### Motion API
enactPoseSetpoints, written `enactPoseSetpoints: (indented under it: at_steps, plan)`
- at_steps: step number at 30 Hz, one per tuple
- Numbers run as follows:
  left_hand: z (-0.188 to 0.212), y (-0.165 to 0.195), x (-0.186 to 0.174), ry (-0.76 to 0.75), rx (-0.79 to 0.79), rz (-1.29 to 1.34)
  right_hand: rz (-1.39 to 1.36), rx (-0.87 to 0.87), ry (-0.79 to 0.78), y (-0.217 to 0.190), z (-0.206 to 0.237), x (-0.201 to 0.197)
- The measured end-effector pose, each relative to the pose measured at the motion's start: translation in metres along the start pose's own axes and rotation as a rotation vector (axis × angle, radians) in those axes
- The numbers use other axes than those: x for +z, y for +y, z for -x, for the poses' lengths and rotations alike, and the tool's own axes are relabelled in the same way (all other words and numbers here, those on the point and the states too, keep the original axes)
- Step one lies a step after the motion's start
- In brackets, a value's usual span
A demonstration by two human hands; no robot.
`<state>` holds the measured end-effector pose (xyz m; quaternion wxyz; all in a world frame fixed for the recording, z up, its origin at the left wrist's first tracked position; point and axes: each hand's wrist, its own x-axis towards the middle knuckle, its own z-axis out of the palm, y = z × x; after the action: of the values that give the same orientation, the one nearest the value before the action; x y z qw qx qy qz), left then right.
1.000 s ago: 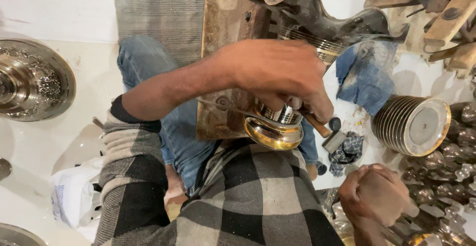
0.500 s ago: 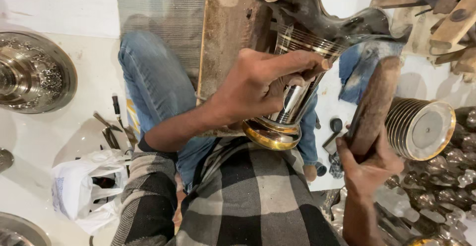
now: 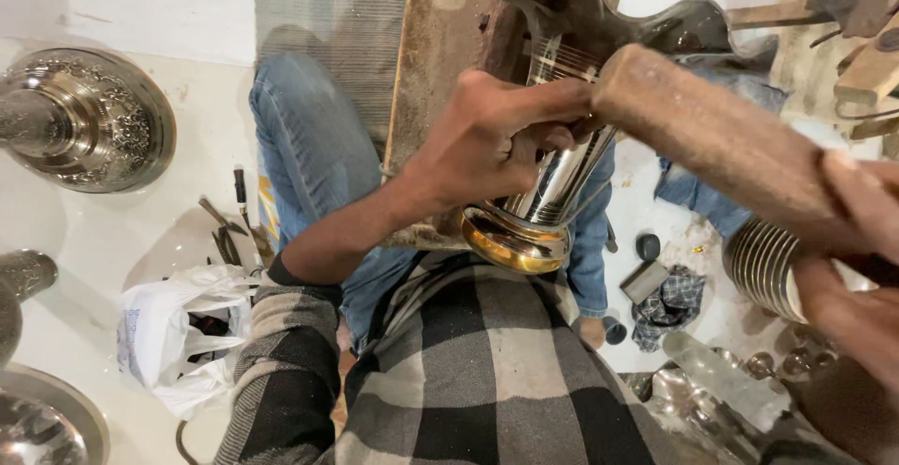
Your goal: The person sits on the floor and repeatedly hammers a metal chisel against a silver-colored metal vase to create or refine decorative patterns. The person holds the vase steady with one hand while striking the chisel with a wooden mallet in the other.
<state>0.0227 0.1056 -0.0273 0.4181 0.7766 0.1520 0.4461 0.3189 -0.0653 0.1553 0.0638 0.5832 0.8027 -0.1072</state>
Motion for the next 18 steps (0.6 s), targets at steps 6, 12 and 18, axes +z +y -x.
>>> enactPoseSetpoints:
  at_steps: [6, 12, 18]
  plan:
    - [-0.015, 0.002, -0.004, -0.105, 0.116, -0.055, 0.061, -0.003, 0.083, 0.012, 0.035, 0.021]
    - [-0.031, 0.000, -0.017, -0.276, 0.231, -0.106, -0.417, 0.384, 0.438, -0.036, 0.046, 0.066]
    - [-0.056, -0.002, -0.023, -0.387, 0.366, -0.091, -0.448, 0.528, 0.601, -0.054, 0.067, 0.095]
